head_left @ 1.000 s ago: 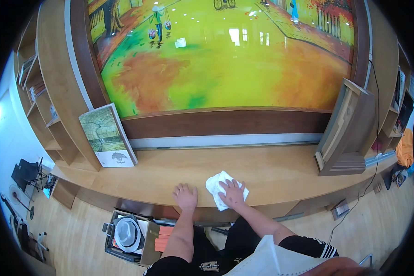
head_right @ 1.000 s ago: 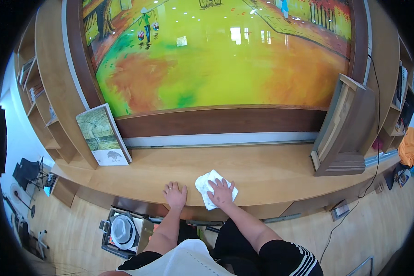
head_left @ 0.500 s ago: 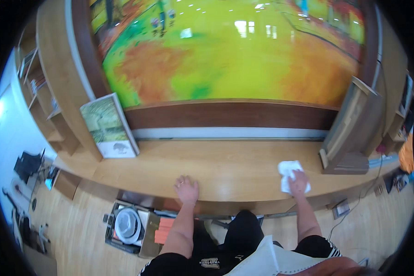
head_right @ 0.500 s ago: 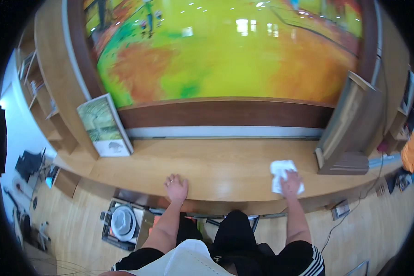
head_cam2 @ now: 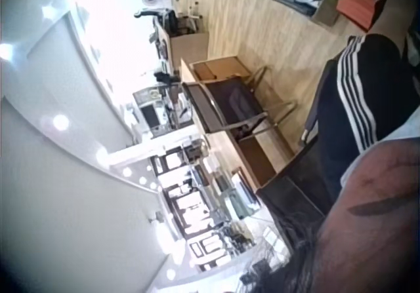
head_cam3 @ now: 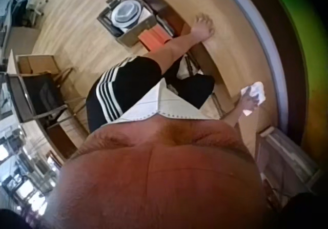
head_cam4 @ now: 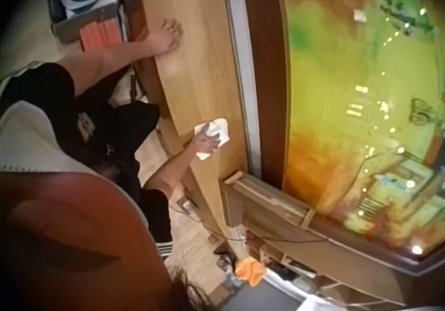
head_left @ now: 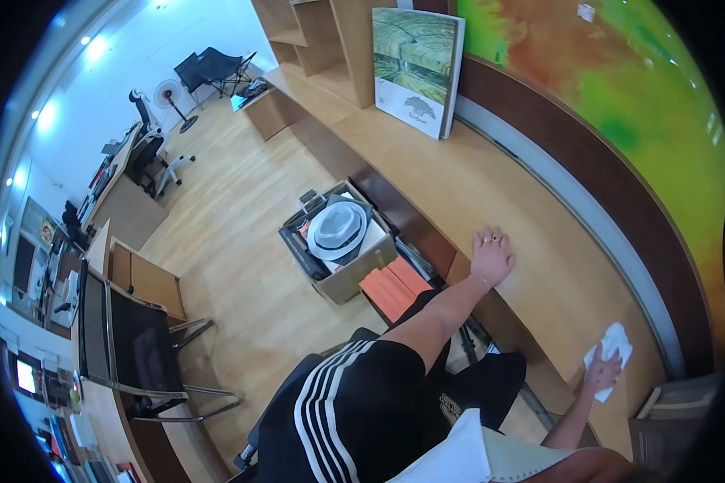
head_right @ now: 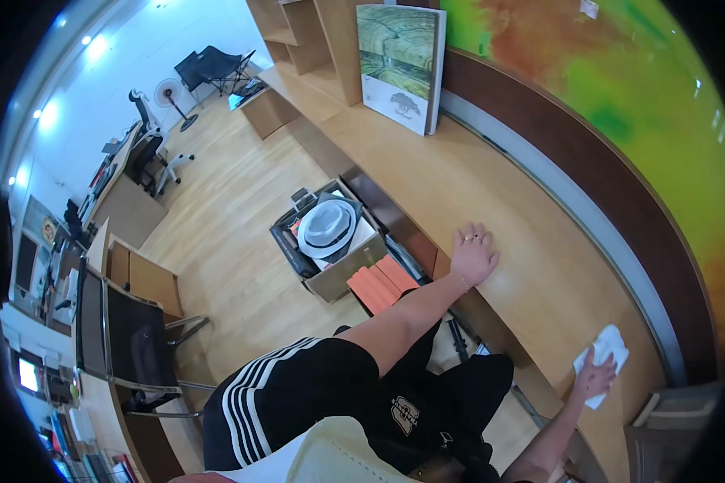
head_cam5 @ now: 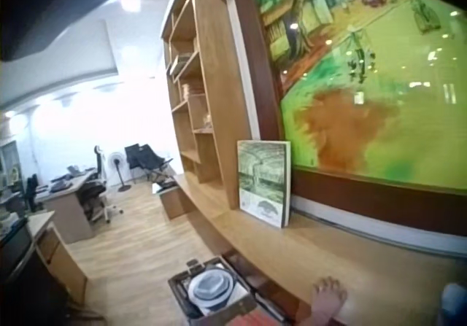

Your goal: The person cleans a long wooden shelf by wiping down the surface with a cloth.

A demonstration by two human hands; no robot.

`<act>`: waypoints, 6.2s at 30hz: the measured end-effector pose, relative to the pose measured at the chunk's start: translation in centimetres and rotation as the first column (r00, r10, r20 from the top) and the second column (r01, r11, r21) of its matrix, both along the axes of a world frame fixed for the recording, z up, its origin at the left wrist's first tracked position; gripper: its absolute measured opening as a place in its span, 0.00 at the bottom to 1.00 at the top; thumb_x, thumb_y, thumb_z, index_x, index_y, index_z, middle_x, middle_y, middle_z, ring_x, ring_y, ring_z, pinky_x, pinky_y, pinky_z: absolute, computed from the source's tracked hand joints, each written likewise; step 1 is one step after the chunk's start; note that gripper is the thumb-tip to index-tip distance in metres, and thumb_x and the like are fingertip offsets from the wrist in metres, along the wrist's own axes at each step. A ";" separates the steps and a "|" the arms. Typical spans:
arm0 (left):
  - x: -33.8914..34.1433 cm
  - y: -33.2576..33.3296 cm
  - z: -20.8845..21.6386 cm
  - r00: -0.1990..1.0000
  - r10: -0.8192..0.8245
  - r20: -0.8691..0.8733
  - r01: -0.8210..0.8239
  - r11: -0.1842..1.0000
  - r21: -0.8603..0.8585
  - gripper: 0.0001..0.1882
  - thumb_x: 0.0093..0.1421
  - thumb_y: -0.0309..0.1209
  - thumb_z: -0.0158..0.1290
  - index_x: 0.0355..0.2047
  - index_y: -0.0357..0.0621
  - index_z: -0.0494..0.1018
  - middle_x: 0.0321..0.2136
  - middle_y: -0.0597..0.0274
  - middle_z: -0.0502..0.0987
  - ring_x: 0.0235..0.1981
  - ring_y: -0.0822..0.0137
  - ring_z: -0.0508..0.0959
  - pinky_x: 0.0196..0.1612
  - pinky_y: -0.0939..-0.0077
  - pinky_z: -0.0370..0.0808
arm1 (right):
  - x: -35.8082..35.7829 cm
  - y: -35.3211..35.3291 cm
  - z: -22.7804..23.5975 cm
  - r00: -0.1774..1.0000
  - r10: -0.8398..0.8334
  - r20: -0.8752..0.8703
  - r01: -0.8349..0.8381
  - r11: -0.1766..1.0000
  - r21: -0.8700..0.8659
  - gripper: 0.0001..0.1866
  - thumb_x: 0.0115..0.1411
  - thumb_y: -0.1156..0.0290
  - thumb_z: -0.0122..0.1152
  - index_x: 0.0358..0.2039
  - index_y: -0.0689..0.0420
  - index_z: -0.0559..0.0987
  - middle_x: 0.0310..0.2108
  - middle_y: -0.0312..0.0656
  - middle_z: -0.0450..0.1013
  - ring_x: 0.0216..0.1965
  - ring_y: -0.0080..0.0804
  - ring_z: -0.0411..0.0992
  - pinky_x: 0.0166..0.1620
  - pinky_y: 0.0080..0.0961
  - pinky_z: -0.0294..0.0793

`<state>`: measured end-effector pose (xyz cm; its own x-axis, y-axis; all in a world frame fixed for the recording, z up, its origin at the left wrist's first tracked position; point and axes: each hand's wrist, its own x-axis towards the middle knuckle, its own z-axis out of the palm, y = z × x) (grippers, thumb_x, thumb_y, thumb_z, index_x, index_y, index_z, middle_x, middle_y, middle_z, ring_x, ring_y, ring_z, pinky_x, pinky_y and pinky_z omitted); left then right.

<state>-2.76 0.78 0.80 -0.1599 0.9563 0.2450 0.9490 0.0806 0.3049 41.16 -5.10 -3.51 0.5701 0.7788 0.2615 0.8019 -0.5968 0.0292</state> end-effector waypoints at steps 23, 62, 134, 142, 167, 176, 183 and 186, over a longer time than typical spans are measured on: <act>-0.3 -0.4 0.5 0.999 -0.018 0.030 0.019 0.999 -0.049 0.29 0.63 0.46 0.45 0.59 0.41 0.65 0.63 0.45 0.61 0.67 0.45 0.55 0.66 0.42 0.49 | -21.1 18.2 0.7 0.720 0.680 -0.142 -0.657 0.733 0.177 0.28 0.59 0.52 0.55 0.60 0.43 0.70 0.65 0.43 0.61 0.66 0.49 0.56 0.65 0.55 0.52; 10.2 -5.7 9.8 -0.072 -0.128 0.989 0.518 0.842 0.147 0.17 0.59 0.33 0.58 0.47 0.39 0.76 0.49 0.54 0.76 0.53 0.61 0.73 0.59 0.70 0.64 | 0.8 -8.9 1.4 0.977 -0.098 -0.190 0.137 0.969 0.207 0.28 0.57 0.54 0.55 0.57 0.47 0.72 0.64 0.45 0.62 0.65 0.48 0.57 0.65 0.53 0.51; 6.0 -18.1 30.4 -0.866 -0.272 0.419 0.473 -0.172 0.864 0.07 0.58 0.28 0.56 0.37 0.40 0.77 0.38 0.55 0.76 0.47 0.53 0.72 0.55 0.59 0.65 | 0.1 -8.4 2.3 0.981 -0.019 -0.191 0.076 0.953 0.294 0.28 0.56 0.50 0.56 0.56 0.46 0.73 0.63 0.44 0.63 0.65 0.48 0.57 0.65 0.54 0.49; 6.8 -4.7 15.4 0.562 -0.670 0.486 0.627 0.728 0.279 0.28 0.57 0.51 0.57 0.48 0.42 0.76 0.52 0.45 0.74 0.54 0.47 0.71 0.59 0.60 0.65 | 0.3 -9.5 1.6 0.981 -0.026 -0.193 0.081 0.956 0.282 0.28 0.56 0.49 0.56 0.56 0.45 0.73 0.63 0.45 0.63 0.65 0.50 0.56 0.65 0.57 0.48; 0.6 1.4 -2.3 0.965 -0.077 -0.251 0.100 0.992 0.080 0.33 0.63 0.57 0.44 0.58 0.47 0.67 0.60 0.50 0.65 0.63 0.47 0.60 0.58 0.41 0.58 | -24.6 -1.2 3.7 0.653 0.687 -0.319 -0.611 0.727 0.315 0.27 0.55 0.51 0.58 0.55 0.44 0.74 0.64 0.47 0.60 0.67 0.54 0.53 0.67 0.57 0.46; 1.5 1.0 -1.4 0.965 -0.083 -0.248 0.097 0.994 0.044 0.33 0.64 0.57 0.43 0.59 0.46 0.67 0.62 0.50 0.64 0.63 0.48 0.60 0.60 0.40 0.57 | -7.6 -5.2 2.6 0.826 0.502 -0.256 -0.390 0.837 0.384 0.24 0.52 0.51 0.61 0.50 0.43 0.77 0.58 0.45 0.68 0.62 0.49 0.60 0.63 0.55 0.54; 1.3 2.0 -2.0 0.960 -0.101 -0.261 0.111 0.994 0.023 0.35 0.64 0.59 0.40 0.61 0.48 0.64 0.63 0.50 0.62 0.65 0.47 0.58 0.60 0.41 0.57 | 6.9 -10.5 1.6 0.973 0.149 -0.177 -0.085 0.942 0.324 0.25 0.55 0.48 0.57 0.53 0.41 0.76 0.60 0.43 0.66 0.63 0.49 0.59 0.64 0.52 0.53; 1.6 1.9 -1.9 0.950 -0.104 -0.293 0.106 0.994 -0.012 0.36 0.65 0.61 0.38 0.62 0.49 0.64 0.64 0.52 0.61 0.65 0.49 0.59 0.60 0.43 0.57 | 8.8 -11.3 1.0 0.983 0.052 -0.173 0.012 0.938 0.347 0.26 0.55 0.48 0.57 0.54 0.41 0.76 0.60 0.43 0.66 0.63 0.49 0.59 0.64 0.52 0.52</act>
